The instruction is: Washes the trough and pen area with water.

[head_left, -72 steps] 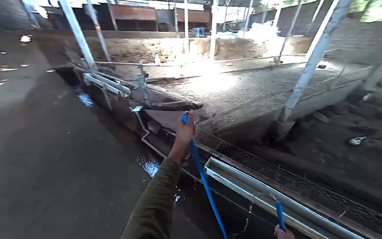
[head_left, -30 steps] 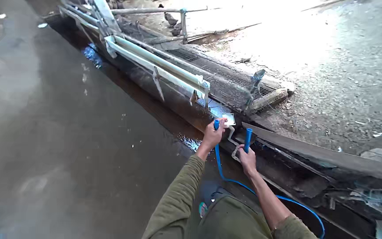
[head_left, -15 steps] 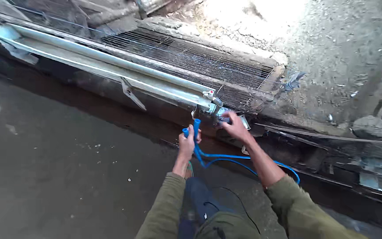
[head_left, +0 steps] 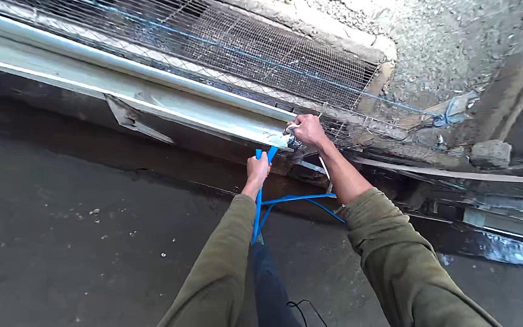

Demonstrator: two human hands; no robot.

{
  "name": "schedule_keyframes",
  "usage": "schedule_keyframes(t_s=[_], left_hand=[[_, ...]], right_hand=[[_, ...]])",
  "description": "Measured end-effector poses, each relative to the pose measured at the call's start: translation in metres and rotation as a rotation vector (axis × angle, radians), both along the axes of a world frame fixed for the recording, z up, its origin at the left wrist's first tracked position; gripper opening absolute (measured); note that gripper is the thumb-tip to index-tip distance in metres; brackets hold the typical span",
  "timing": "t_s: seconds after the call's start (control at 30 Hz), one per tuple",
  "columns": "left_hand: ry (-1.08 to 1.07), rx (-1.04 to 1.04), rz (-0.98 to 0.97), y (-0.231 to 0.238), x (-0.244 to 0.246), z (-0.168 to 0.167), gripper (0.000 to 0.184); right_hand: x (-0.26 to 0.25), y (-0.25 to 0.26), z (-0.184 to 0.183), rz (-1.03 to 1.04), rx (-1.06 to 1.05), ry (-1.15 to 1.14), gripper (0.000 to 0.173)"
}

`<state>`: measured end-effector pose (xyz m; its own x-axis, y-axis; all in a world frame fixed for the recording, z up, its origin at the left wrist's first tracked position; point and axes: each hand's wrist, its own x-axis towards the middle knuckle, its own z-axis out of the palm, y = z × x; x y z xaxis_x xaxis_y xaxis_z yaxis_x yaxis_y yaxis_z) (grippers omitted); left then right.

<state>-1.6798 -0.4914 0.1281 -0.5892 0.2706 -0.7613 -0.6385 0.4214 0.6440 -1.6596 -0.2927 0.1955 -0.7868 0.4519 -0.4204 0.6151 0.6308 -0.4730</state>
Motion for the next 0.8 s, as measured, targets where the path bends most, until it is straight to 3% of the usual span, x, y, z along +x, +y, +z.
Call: schedule_keyframes(t_s=[0.17,0.3,0.57,0.63,0.73,0.8], left_hand=[[0.032,-0.055,-0.042,0.020,-0.002,-0.025,0.037],[0.044,-0.060,-0.063,0.033,-0.001,-0.029,0.037],[-0.074,0.153,0.100,0.039,0.004,-0.023,0.038],[0.030,0.071,0.004,0.040,-0.002,-0.021,0.036],[0.271,-0.135,-0.302,0.041,-0.026,-0.013,0.039],[0.299,-0.153,-0.274,0.050,-0.028,-0.016,0.040]], right_hand=[[0.002,0.017,-0.007,-0.254,-0.574,-0.031,0.028],[0.002,0.022,-0.010,-0.341,-0.804,-0.054,0.024],[0.003,0.017,-0.011,-0.379,-0.798,-0.033,0.024],[0.003,0.018,-0.012,-0.396,-0.769,-0.031,0.024],[0.002,0.019,-0.016,-0.436,-0.758,-0.004,0.024],[0.001,0.022,-0.018,-0.456,-0.769,0.014,0.022]])
